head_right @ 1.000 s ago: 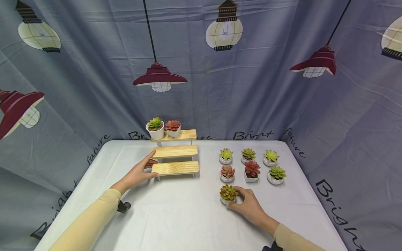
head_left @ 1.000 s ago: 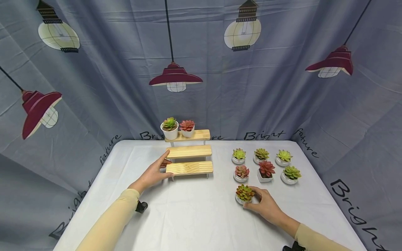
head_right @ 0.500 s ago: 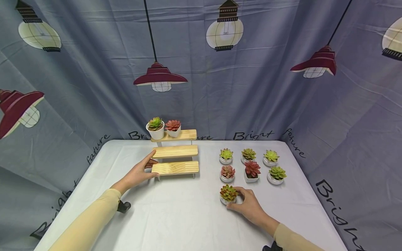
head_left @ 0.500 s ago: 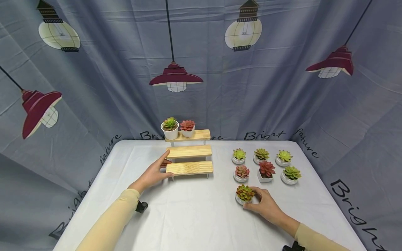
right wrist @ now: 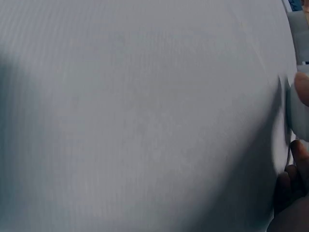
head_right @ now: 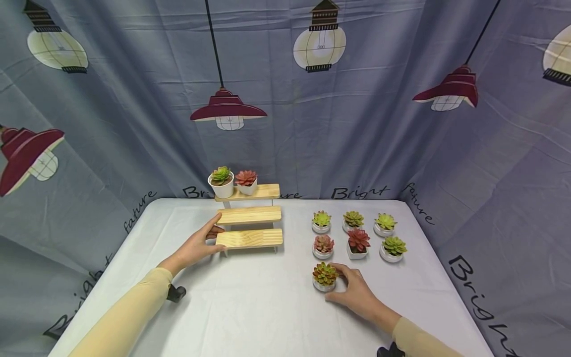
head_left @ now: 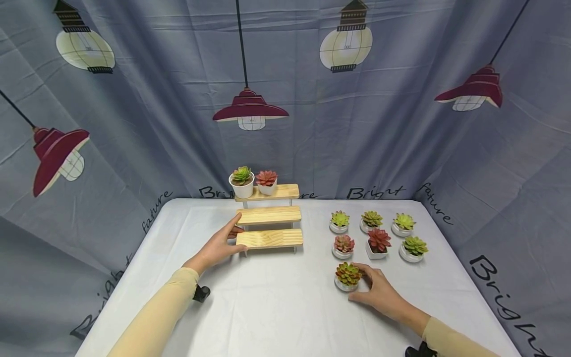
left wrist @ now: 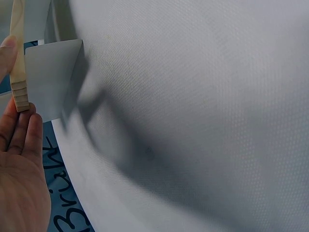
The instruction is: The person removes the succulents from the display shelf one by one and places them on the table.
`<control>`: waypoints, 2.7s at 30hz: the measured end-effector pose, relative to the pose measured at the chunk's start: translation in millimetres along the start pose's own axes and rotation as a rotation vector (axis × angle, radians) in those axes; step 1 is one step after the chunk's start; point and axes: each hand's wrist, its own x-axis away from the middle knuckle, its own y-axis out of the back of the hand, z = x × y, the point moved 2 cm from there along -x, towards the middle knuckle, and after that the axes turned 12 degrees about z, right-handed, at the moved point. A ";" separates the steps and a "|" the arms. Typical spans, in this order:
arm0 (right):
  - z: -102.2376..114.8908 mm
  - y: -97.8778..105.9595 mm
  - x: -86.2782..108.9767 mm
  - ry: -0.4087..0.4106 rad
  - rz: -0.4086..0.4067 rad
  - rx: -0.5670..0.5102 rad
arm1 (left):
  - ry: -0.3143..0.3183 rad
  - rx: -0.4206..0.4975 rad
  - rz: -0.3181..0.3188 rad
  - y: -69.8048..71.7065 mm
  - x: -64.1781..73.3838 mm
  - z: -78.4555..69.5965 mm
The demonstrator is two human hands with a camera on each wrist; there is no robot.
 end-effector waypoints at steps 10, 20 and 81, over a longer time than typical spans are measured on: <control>3.0 23.6 7.6 0.124 -0.040 0.131 | -0.009 0.005 -0.001 -0.2 -0.3 -3.1; 42.1 61.9 9.8 0.364 -0.183 0.200 | -0.012 -0.005 -0.006 0.4 -0.7 -1.7; 218.7 37.4 -141.6 0.392 -0.196 -0.026 | 0.026 0.019 0.008 -0.8 1.1 -2.3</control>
